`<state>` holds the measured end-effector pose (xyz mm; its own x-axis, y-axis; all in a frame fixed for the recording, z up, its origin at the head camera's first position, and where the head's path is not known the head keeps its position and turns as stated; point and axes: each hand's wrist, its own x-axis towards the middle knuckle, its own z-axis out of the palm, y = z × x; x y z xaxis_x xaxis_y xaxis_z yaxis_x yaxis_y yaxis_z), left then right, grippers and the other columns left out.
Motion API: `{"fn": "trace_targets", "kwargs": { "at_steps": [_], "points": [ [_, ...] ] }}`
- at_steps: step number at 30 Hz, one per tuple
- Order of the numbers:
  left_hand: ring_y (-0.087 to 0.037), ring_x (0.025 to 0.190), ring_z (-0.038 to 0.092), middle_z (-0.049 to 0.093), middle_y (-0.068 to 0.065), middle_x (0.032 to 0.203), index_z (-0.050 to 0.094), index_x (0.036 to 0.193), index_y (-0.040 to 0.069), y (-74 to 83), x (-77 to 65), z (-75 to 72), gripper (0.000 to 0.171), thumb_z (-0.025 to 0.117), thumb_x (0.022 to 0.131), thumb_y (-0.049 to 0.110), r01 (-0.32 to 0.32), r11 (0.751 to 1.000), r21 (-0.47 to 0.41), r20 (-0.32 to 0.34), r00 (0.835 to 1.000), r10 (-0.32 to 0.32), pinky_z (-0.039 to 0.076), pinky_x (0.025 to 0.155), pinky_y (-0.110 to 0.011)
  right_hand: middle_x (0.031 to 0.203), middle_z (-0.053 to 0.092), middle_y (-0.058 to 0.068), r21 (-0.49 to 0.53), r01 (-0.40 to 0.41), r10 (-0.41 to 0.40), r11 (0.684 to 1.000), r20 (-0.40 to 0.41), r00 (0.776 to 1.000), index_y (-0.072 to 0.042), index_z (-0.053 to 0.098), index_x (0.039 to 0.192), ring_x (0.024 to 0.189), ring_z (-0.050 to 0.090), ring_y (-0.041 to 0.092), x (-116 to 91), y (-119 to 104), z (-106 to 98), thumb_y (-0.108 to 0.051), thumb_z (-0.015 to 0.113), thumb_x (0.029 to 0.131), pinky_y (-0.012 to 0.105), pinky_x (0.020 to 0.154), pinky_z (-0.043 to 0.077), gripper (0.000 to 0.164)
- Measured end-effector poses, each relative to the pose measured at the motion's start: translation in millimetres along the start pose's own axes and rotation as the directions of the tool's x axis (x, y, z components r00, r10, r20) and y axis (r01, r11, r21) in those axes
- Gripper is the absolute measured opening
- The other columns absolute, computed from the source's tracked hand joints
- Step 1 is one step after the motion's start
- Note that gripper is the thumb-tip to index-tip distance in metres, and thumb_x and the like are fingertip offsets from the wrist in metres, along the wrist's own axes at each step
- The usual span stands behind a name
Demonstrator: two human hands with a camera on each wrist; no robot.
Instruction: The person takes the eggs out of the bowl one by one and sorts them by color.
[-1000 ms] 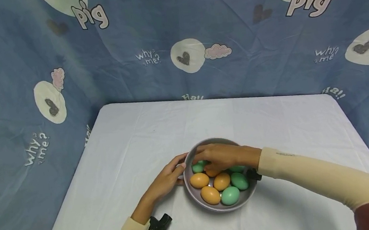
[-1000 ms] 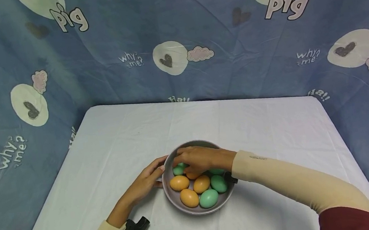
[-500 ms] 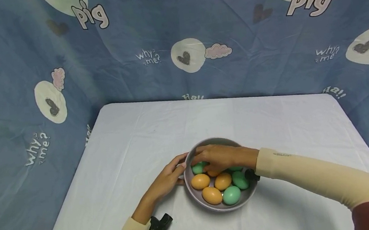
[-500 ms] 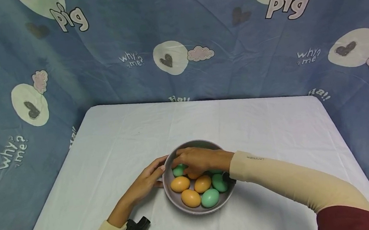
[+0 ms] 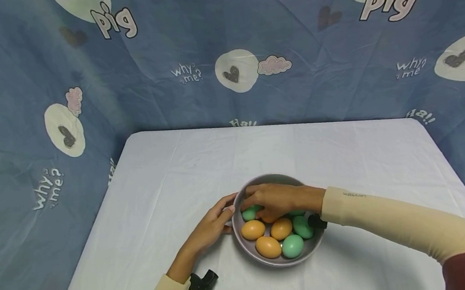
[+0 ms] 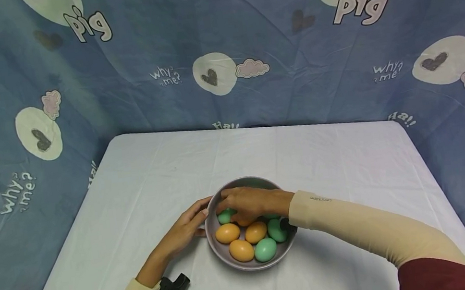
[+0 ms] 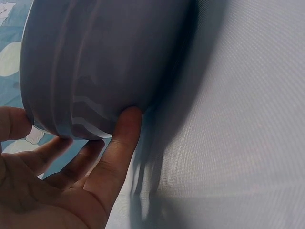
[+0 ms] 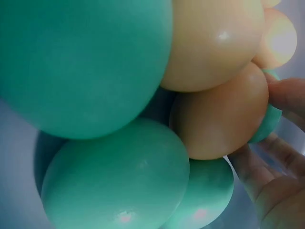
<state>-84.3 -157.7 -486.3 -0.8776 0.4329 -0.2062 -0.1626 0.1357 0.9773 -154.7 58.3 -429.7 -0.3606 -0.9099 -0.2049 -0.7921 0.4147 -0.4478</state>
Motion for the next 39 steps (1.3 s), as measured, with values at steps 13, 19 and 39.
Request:
{"fn": "trace_targets", "kwargs": {
  "at_steps": [13,19,39],
  "points": [
    [-0.034,0.122,0.050,0.034,-0.009,0.145,0.033,0.142,0.024,1.6,0.6,0.6,0.045,0.039,0.100,0.038,-0.027,0.999,-0.019,0.040,0.999,0.028,0.056,0.081,-0.037,0.118,0.051,-0.001,-0.011,0.005,-0.005,1.000,-0.001,1.000,-0.023,0.057,0.128,0.098,0.053,0.009,-3,-1,-1,-0.016,0.065,0.087,0.017,0.082,0.048,0.043],
    [-0.034,0.122,0.049,0.034,-0.010,0.145,0.032,0.143,0.022,2.1,0.6,1.2,0.046,0.039,0.100,0.037,-0.030,0.999,-0.012,0.042,0.999,0.030,0.056,0.080,-0.037,0.115,0.052,-0.001,0.003,0.019,-0.019,1.000,-0.021,1.000,-0.023,0.057,0.128,0.094,0.052,0.009,-6,0,-4,-0.016,0.066,0.086,0.016,0.078,0.048,0.043],
    [-0.032,0.118,0.053,0.036,-0.009,0.144,0.034,0.142,0.025,1.7,-0.4,1.4,0.045,0.040,0.099,0.038,-0.016,1.000,-0.017,0.015,1.000,0.016,0.056,0.080,-0.036,0.122,0.056,0.000,0.001,0.032,-0.032,0.999,-0.089,0.996,-0.019,0.062,0.122,0.112,0.052,0.011,-18,1,-21,-0.018,0.069,0.085,0.029,0.096,0.046,0.038]
  ]
}}
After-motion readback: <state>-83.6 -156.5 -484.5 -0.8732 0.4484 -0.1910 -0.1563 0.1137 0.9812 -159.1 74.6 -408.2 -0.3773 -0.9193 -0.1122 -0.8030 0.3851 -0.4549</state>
